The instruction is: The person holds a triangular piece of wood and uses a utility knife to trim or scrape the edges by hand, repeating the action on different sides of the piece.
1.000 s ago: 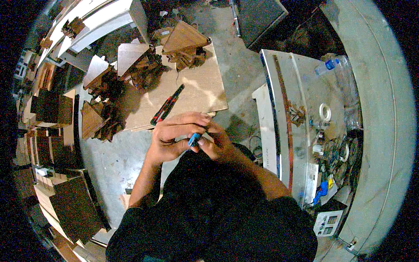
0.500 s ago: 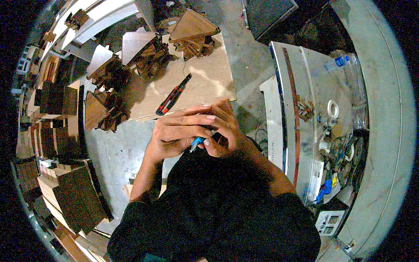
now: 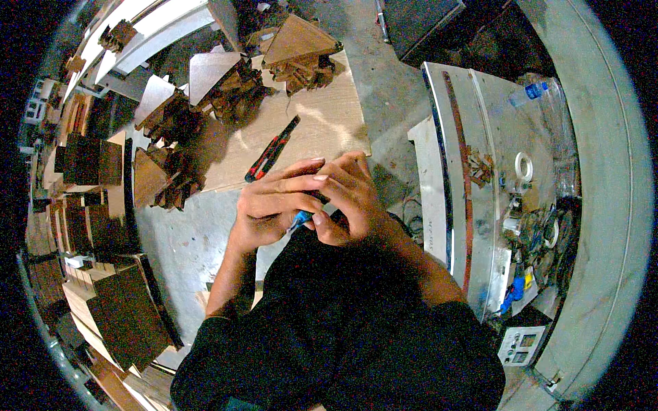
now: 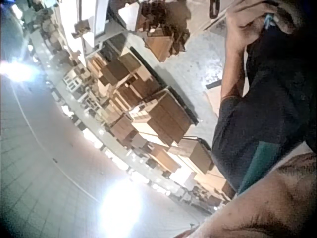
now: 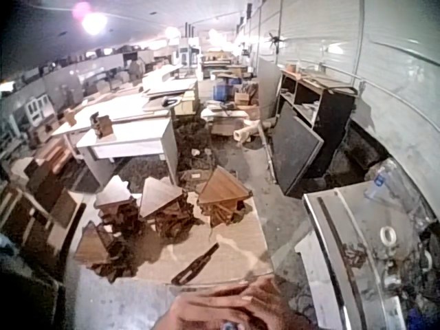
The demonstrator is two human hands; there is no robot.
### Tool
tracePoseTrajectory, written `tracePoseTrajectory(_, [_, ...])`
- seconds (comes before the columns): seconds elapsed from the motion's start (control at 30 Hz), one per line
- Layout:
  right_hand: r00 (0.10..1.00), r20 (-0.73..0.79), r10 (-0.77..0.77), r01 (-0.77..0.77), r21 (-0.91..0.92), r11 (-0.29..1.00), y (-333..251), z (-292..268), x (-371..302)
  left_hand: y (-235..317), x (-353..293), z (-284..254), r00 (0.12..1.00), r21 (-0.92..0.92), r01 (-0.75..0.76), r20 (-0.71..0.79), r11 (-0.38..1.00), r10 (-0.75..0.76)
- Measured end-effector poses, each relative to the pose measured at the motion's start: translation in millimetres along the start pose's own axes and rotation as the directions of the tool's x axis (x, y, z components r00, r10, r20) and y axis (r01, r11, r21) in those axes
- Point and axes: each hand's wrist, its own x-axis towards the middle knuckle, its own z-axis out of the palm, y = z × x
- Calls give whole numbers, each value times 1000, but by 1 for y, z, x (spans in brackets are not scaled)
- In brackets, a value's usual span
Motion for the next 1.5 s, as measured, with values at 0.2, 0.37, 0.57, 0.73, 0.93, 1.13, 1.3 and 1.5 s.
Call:
tracePoseTrajectory(0.2, [995,64,80,-68,-175,982,-21,-1,9,-23,-17,3,995,-301,33,-81,953,-60])
tracePoseTrajectory(0.37, [975,75,211,-196,-169,966,-31,1,12,-33,-29,5,983,-428,114,-84,897,-165])
tracePoseTrajectory(0.57, [895,-104,433,-391,283,876,-18,35,-9,-51,-36,23,929,-622,206,-118,756,-350])
tracePoseTrajectory(0.73, [852,-75,517,-454,382,805,0,50,-25,-54,-35,31,908,-631,218,-148,745,-391])
tracePoseTrajectory(0.93, [844,-46,534,-455,463,761,-3,47,-20,-56,-31,37,920,-653,146,-186,743,-344])
tracePoseTrajectory(1.13, [668,443,597,-644,747,166,0,37,-16,-61,-31,29,867,-746,234,-130,623,-481])
tracePoseTrajectory(1.3, [619,521,588,-648,762,7,-17,27,-5,-44,-22,27,763,-818,324,-71,476,-643])
tracePoseTrajectory(1.5, [633,443,635,-655,743,134,-16,25,-11,-51,-17,38,776,-878,264,-52,400,-629])
